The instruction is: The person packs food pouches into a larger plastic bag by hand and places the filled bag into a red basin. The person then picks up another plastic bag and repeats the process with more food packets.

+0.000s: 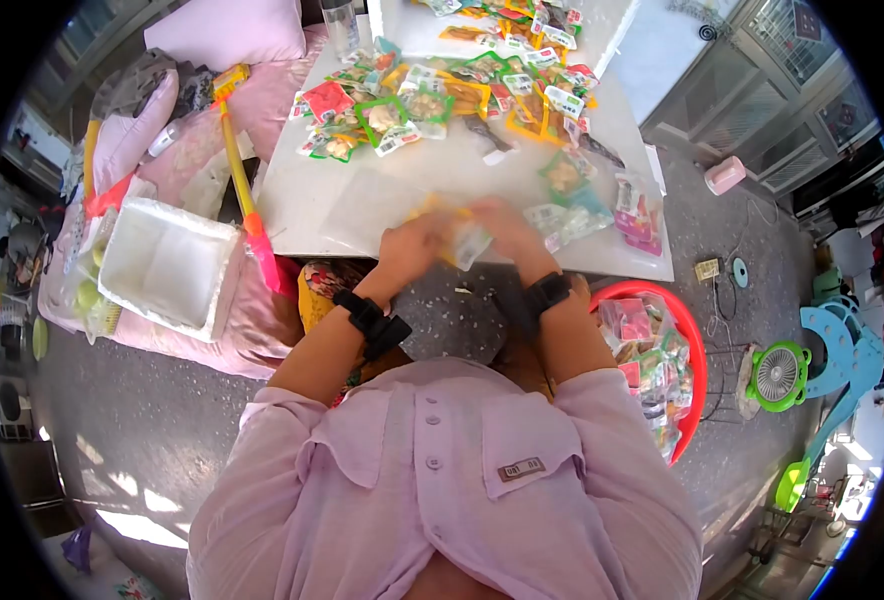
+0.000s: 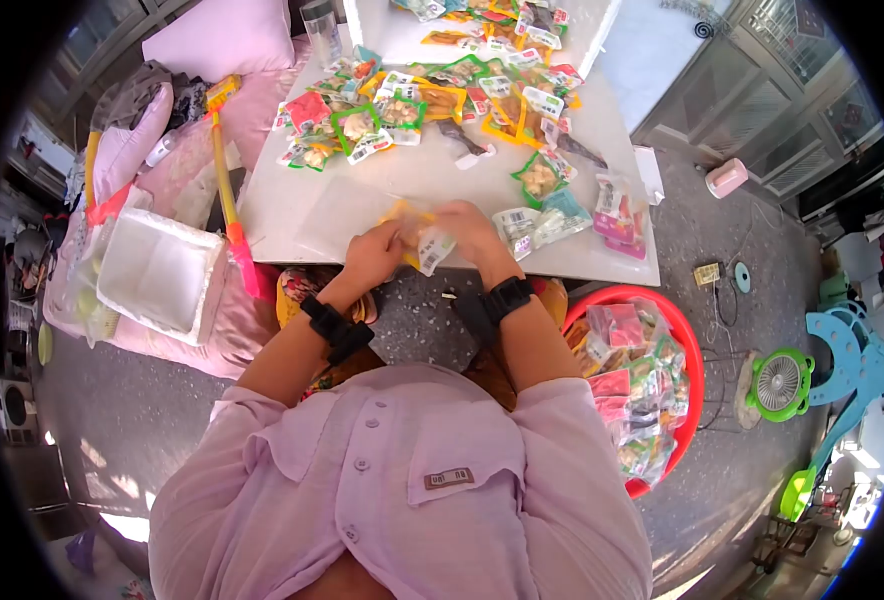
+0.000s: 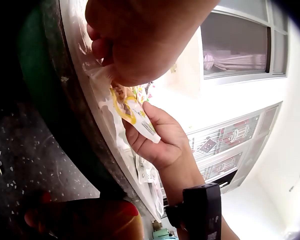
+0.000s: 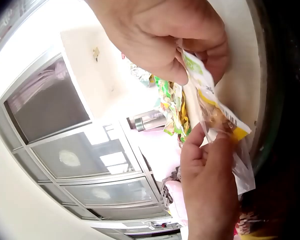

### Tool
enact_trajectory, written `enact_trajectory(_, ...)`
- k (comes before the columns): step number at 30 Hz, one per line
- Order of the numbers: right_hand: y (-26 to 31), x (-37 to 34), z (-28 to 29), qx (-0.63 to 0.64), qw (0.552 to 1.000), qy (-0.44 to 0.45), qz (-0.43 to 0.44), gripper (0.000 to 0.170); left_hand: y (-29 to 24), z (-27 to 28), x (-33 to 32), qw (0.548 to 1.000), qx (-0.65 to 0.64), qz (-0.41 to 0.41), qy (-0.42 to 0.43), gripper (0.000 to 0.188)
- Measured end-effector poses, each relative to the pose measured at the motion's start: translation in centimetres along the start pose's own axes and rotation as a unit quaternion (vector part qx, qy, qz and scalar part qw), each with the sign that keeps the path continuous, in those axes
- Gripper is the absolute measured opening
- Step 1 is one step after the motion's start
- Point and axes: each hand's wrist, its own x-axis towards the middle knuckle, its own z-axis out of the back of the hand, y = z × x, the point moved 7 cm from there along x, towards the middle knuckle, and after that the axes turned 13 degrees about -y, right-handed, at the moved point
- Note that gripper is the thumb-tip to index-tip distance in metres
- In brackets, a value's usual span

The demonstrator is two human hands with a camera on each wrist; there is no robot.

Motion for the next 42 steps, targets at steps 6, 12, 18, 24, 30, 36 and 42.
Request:
enact_trajectory(6, -0.7, -4.0, 1.7, -0.029, 0.986, -0.144, -0.082, 0.023, 0.9, -0.3, -0.2, 1.000, 0.019, -0.002, -0.021, 0.030)
enact_trajectory(12, -0.9, -3.9, 2.6, -0.194, 0.974, -0.113, -0.026, 0.020, 0.3, -0.3, -0.2, 0.999, 0.031, -0.017, -0.015, 0.031)
enact_trajectory(18, -0.1, -2.0, -0.6, -0.134, 0.975, -0.177, 0.025, 0.019, 1.4, -1.1, 0.1, 0.999, 0.046, -0.012, 0.001, 0.029)
enact_trajectory(24, -2.2, 0.3, -3.0, -0.011, 0.990, -0.135, -0.028, 0.019, 1.0, -0.6, 0.2, 0.999, 0.033, -0.036, -0.013, 0.028)
enact_trajectory(30, 0.9, 2.7, 0.9, -0.242, 0.937, -0.165, 0.194, 0.014, 1.9, -1.2, -0.2, 0.992, 0.095, -0.062, -0.046, 0.024)
enact_trajectory(36, 6.3, 7.0, 8.8, -0.467, 0.771, -0.302, 0.310, 0.018, 1.8, -1.4, -0.3, 0.980, 0.117, -0.117, -0.114, 0.015)
enact_trajectory(42, 8.2, 9.8, 12.8, -0.661, 0.612, -0.381, 0.206, 0.021, 1.8, -1.0, -0.6, 0.978, 0.086, -0.129, -0.137, 0.016)
